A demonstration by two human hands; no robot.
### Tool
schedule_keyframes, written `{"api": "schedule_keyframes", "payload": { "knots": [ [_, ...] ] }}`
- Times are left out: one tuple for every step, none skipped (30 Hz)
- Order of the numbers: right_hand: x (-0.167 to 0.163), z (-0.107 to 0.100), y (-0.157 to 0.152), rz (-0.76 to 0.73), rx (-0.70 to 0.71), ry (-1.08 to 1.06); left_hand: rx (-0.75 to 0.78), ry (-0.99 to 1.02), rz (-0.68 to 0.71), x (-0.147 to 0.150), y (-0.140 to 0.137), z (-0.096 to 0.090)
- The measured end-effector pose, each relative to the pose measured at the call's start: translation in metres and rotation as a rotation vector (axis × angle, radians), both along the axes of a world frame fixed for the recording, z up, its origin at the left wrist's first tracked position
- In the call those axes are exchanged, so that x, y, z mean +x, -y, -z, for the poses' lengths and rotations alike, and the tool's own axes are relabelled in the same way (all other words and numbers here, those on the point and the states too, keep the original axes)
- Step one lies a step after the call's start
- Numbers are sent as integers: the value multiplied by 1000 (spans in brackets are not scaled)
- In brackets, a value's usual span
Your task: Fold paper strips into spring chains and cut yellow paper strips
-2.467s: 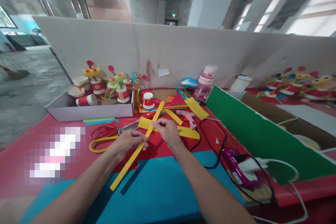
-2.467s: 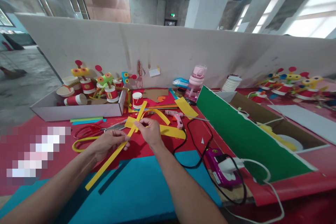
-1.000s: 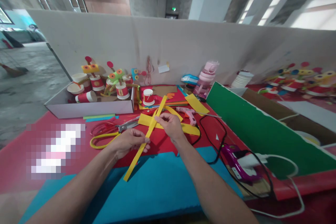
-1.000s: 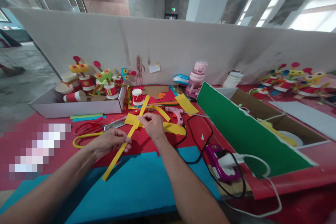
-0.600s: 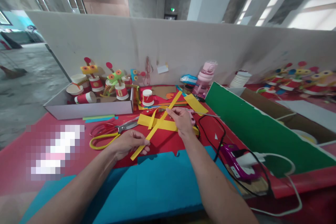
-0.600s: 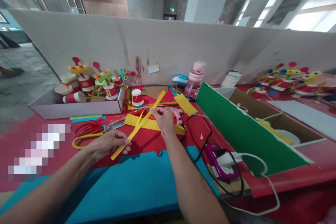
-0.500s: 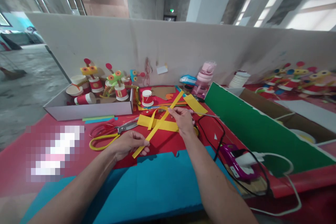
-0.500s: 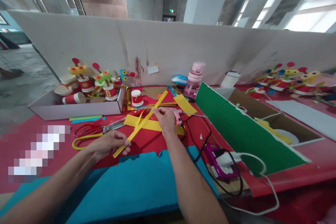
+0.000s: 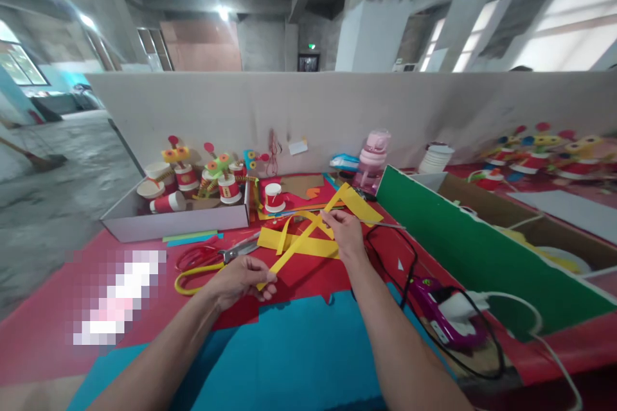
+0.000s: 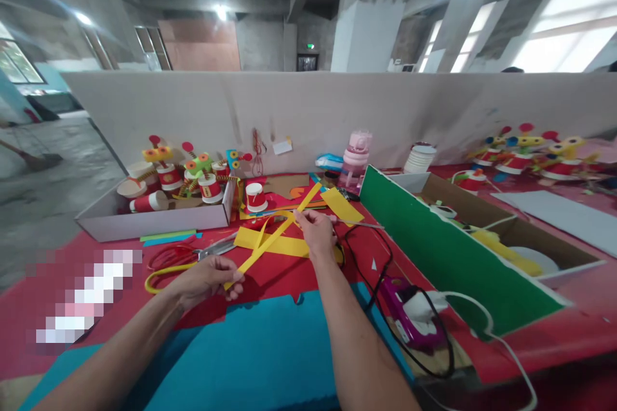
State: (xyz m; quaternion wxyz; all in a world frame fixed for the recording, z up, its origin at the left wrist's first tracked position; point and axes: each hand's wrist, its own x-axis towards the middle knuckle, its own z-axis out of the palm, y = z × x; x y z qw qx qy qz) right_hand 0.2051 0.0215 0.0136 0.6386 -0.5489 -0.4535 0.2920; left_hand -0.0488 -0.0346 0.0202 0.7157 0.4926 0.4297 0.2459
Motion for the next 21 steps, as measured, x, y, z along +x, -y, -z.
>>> {"api": "schedule_keyframes", "payload": {
  "knots": [
    [0, 0, 0, 5, 8, -6, 1, 0, -4, 0, 0, 0],
    [1, 0, -1, 10, 18, -16, 3, -2, -7, -1, 0, -1],
    [2, -1, -1, 15, 28, -28, 3, -4, -9, -1, 0, -1],
    [3, -2, -1, 19, 36, -41, 3, -5, -13, -1, 0, -1],
    [4, -3, -2, 21, 43, -54, 2, -6, -15, -1, 0, -1],
    [5, -3, -1, 19, 47, -62, 4, -2, -17, 0, 0, -1],
    [6, -4, -1, 17, 50, -66, 8, 2, -20, 0, 0, 0],
    [7, -4, -1, 17, 53, -65, 13, 6, -21, 1, -1, 2],
    [8, -3, -1, 16, 54, -58, 23, 9, -24, 3, -1, 4],
    [8, -3, -1, 20, 54, -49, 34, 1, -28, 4, -1, 6],
    [9, -2, -2, 24, 55, -38, 56, -12, -38, 4, -1, 8],
    [9, 0, -2, 26, 56, -30, 81, -31, -47, 5, -2, 10],
    [9, 1, -3, 30, 59, -27, 106, -50, -56, 5, -2, 11],
    [9, 2, -4, 30, 61, -26, 131, -67, -63, 5, -2, 12],
    [9, 3, -5, 30, 63, -31, 151, -83, -68, 5, -3, 12],
    [8, 4, -5, 29, 63, -39, 171, -96, -72, 4, -3, 12],
    [8, 4, -6, 28, 62, -48, 191, -106, -80, 4, -3, 12],
    [8, 4, -6, 30, 60, -59, 216, -110, -90, 3, -3, 11],
    [8, 5, -7, 32, 58, -70, 242, -110, -98, 3, -3, 10],
    [8, 5, -7, 31, 58, -86, 265, -105, -106, 2, -4, 9],
    [9, 5, -8, 30, 58, -107, 284, -98, -120, 2, -4, 7]
  ]
}}
